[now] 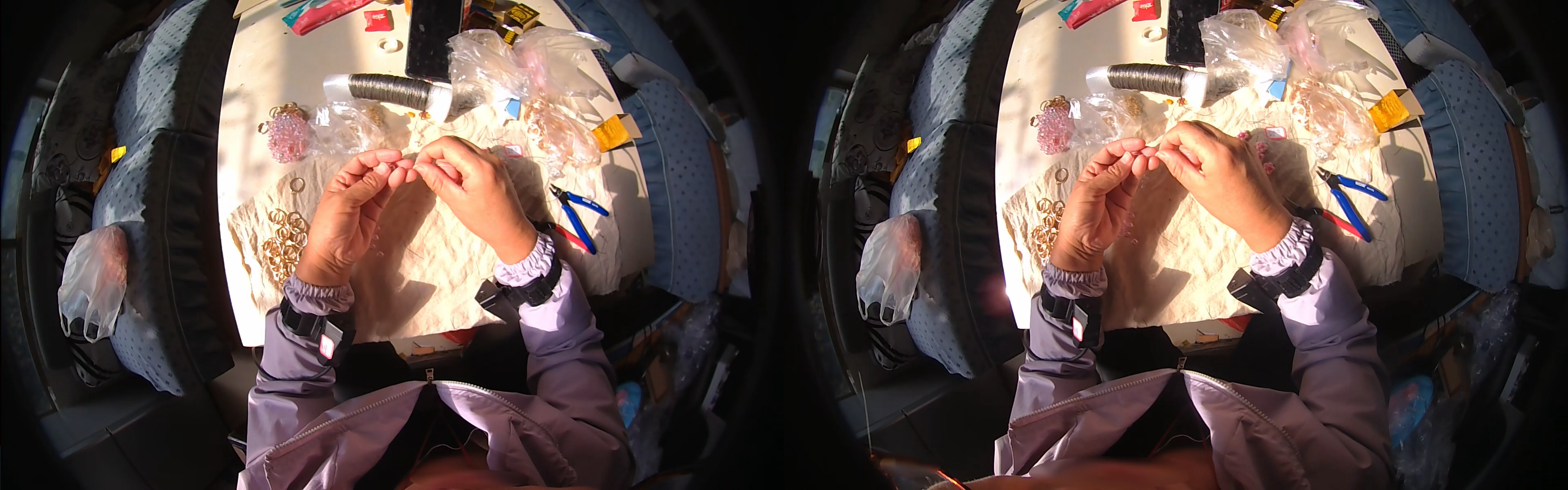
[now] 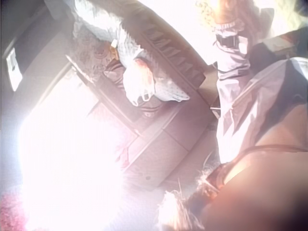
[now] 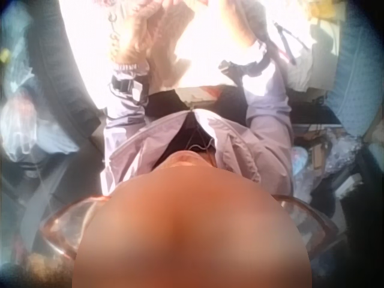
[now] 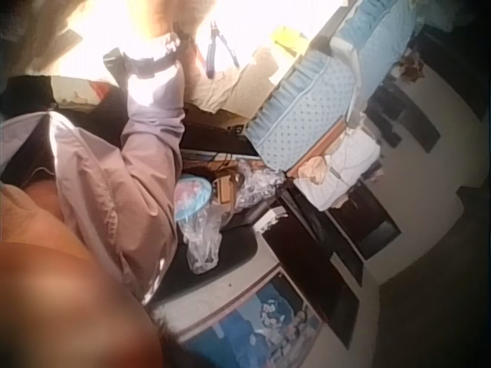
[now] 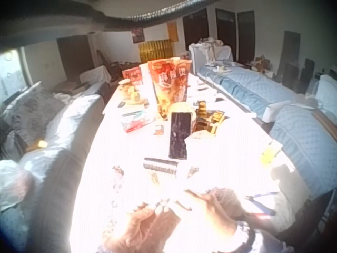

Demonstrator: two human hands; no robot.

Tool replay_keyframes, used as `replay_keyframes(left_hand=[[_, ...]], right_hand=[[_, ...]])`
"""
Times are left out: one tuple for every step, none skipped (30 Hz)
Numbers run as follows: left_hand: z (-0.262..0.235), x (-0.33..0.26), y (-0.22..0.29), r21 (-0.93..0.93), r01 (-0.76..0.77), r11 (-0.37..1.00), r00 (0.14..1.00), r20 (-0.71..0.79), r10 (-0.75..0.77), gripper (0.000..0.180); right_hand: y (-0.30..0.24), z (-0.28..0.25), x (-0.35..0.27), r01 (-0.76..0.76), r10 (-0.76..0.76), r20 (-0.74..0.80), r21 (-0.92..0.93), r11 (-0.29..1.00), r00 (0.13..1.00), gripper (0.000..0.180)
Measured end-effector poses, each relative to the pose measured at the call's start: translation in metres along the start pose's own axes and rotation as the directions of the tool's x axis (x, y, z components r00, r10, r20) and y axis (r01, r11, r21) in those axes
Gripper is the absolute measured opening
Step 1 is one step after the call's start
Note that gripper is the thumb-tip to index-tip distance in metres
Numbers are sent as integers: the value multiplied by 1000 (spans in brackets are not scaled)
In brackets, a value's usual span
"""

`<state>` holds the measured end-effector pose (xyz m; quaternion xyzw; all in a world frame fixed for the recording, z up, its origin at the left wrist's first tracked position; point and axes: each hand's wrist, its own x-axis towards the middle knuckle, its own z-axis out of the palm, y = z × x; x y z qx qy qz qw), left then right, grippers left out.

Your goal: The person assembles a beaded keychain by threading pink beads onto a wire, using pliers to open and close jump rings, and attaching a metal ring. The finished keychain is placed on the table.

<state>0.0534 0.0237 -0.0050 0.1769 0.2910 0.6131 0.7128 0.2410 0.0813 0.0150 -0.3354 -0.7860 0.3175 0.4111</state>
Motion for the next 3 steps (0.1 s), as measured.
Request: replay_keyframes(left_hand=[[-2,0,0,-7,9,1000,1000,5,-9,20],[-5,1,0,-22,10,1000,999,35,-9,20],[-8,2,1,-51,26,998,998,63,-23,21]], right_hand=[[0,0,0,17,-17,-3,0,1000,1000,9],[1,-1,0,27,-27,-5,-3,1000,1000,10],[0,-3,-1,38,-38,-7,-6,999,999,10]])
